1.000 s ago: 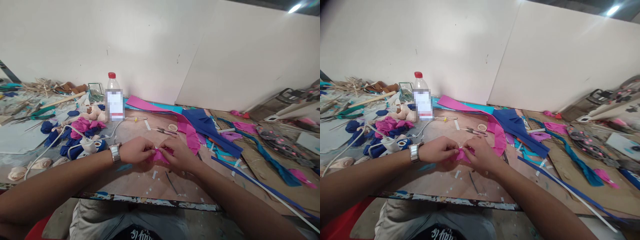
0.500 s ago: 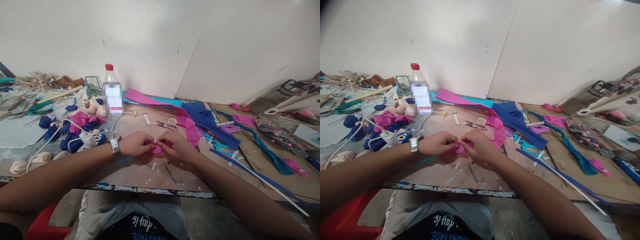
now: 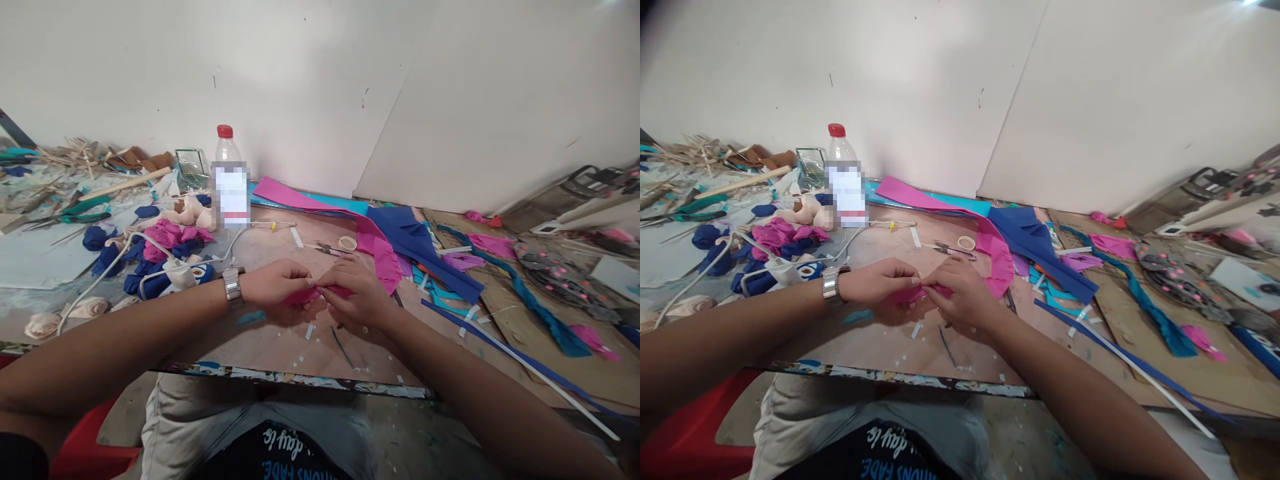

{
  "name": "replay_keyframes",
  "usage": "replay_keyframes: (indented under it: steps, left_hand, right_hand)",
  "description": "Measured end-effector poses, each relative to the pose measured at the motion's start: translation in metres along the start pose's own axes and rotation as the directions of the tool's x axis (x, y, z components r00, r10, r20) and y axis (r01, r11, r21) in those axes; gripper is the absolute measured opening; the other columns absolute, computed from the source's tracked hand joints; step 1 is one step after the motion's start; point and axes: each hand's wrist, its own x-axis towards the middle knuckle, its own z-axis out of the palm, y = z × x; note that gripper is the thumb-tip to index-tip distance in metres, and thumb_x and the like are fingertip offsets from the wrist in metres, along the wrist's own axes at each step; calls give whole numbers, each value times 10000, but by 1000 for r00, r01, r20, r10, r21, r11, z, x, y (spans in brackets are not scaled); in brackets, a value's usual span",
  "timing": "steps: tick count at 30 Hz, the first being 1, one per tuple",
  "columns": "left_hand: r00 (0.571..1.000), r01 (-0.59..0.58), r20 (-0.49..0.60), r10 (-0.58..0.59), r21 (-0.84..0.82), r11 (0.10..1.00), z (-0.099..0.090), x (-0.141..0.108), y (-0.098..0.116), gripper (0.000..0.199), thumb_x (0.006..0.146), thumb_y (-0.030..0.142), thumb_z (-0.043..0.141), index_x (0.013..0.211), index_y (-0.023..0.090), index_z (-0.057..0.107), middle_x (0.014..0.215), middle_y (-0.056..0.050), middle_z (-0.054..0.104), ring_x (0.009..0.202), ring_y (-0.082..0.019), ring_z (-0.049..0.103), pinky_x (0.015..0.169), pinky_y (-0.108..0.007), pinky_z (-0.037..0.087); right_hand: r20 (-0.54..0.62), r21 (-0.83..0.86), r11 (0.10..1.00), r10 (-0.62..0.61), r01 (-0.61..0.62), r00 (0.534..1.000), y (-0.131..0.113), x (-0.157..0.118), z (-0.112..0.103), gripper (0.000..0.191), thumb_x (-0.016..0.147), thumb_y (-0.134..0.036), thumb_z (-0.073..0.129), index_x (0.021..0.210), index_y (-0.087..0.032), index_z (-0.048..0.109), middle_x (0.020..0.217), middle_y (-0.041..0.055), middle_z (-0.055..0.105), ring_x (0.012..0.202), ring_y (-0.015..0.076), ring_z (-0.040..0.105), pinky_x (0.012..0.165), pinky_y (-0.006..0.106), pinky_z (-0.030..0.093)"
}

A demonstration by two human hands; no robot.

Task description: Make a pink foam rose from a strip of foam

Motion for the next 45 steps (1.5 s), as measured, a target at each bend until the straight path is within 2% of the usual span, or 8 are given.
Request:
replay_keyframes:
  steps: [5,15,23,27,33,37,42,45]
  left_hand:
    - [999,45,-27,-44,37,998,1,1,-2,328,956,405,559,847,131,702,804,-58,725,704,-135,631,639,-235,483]
    - [1000,3,-13,-3,62,998,-1,1,0,322,954,399,552,828,140,697,784,-43,719,689,-134,618,638,-239,466]
    - [1000,-15,0,16,274,961,-2,2,-2,295,958,312,486,874,147,716,800,-26,717,701,-139,601,639,-234,433]
    - [1000,-3,9,1,281,960,-2,1,-3,301,939,245,446,874,145,722,764,-21,703,662,-135,580,618,-243,417]
    - [998,11,-61,8,294,956,-3,0,2,288,852,142,435,820,142,722,798,-28,724,711,-144,602,649,-247,426]
    - [999,3,-33,6,271,963,-1,-1,5,234,870,189,479,818,135,701,781,-33,716,700,-145,609,629,-238,435]
    - [1000,15,23,-21,229,973,2,-1,4,187,892,260,534,830,144,667,702,-9,676,603,-122,591,535,-212,405]
    - [996,77,46,-82,102,992,4,-1,3,162,877,239,541,834,143,665,719,-16,686,621,-128,616,551,-210,443]
  right_hand:
    - [16,-8,1000,14,-14,1000,1,-2,1,92,947,-240,636,953,-246,728,858,30,787,811,215,692,940,465,461]
    - [-39,-16,1000,10,-11,999,-1,0,-1,66,926,-216,667,904,-239,725,815,4,779,759,189,672,936,433,438]
    - [-57,10,987,161,-160,985,0,1,-2,77,843,-183,698,774,-216,705,749,1,747,720,179,662,821,368,452]
    - [-62,64,968,248,-244,967,1,1,-1,93,802,-159,689,723,-207,691,719,6,733,693,178,657,700,320,455]
    - [-66,112,938,338,-329,939,4,2,-4,98,788,-157,681,701,-195,704,692,8,735,654,169,653,652,298,453]
    - [-54,101,957,280,-274,958,2,2,-4,105,796,-167,687,697,-200,692,705,18,732,676,177,652,669,312,459]
    - [9,125,978,165,-165,986,-1,0,-1,66,872,-199,680,825,-213,723,787,29,763,749,188,676,755,352,482]
    - [13,126,987,104,-105,995,-1,-1,0,50,885,-202,688,895,-223,731,826,22,779,760,186,682,832,389,477]
